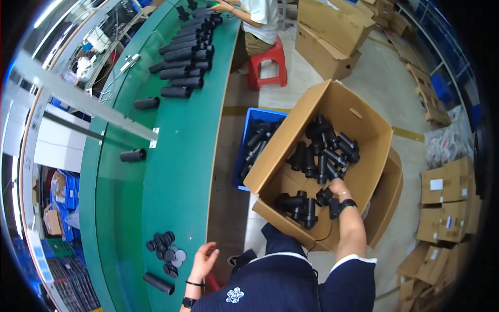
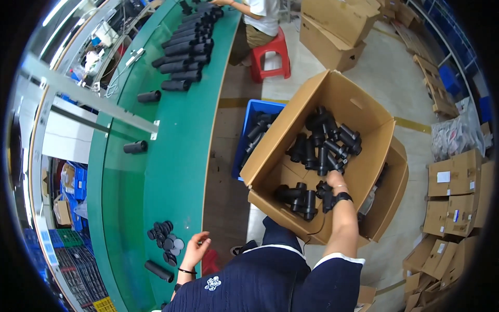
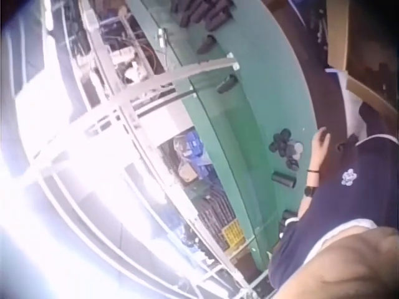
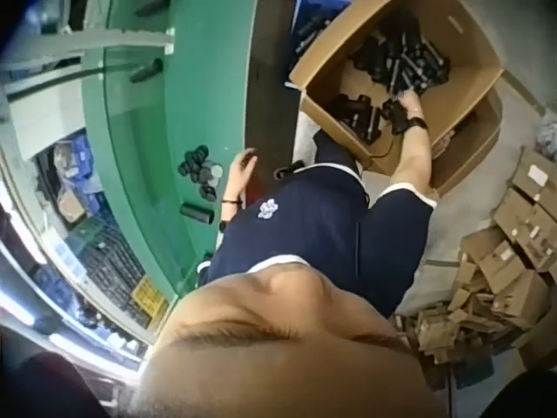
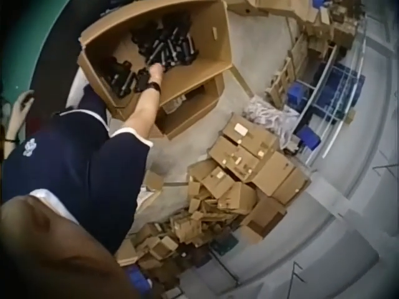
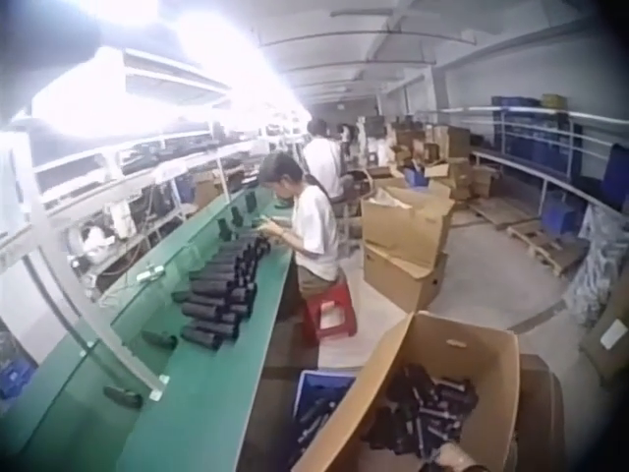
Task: The person assembles components by hand by picking up a cylinder and a cap, pressing the cap onto the cylinder, and placing the finished unit into a cardboard box. This process is repeated with additional cylinders and caps, occasionally moving items on the table.
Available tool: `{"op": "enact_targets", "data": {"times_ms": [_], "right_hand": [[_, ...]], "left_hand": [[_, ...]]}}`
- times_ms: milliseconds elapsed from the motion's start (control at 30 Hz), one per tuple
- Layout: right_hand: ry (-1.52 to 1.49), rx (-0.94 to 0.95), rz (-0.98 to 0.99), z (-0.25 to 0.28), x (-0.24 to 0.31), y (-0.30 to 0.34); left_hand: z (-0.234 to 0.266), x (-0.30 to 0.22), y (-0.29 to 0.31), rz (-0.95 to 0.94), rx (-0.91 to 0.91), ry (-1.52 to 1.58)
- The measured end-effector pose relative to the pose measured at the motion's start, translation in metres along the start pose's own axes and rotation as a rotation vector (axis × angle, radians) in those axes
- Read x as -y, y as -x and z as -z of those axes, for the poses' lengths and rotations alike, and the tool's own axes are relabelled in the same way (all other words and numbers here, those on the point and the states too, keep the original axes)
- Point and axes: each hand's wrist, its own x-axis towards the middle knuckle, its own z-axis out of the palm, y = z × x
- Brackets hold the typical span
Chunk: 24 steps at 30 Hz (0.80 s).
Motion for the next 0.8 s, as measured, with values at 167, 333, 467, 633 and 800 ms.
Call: {"op": "enact_targets", "data": {"times_ms": [167, 333, 467, 633, 800], "right_hand": [[-0.032, 0.134, 0.04, -0.043, 0.062, -0.076], [0.147, 0.034, 0.031, -0.064, 0.078, -0.129], [0.204, 0.074, 0.052, -0.084, 0.097, -0.156], [0.231, 0.198, 0.038, -0.099, 0.103, -0.176], [0.108, 0.313, 0.108, -0.103, 0.092, -0.173]], "left_hand": [[-0.043, -0.058, -0.041, 0.101, 0.232, -0.068], [-0.071, -0.088, -0.086, 0.14, 0.283, -0.144], [-0.082, -0.096, -0.104, 0.17, 0.254, -0.176], [-0.091, -0.091, -0.109, 0.184, 0.249, -0.282], [-0.094, -0.088, -0.111, 0.175, 0.258, -0.26]]}}
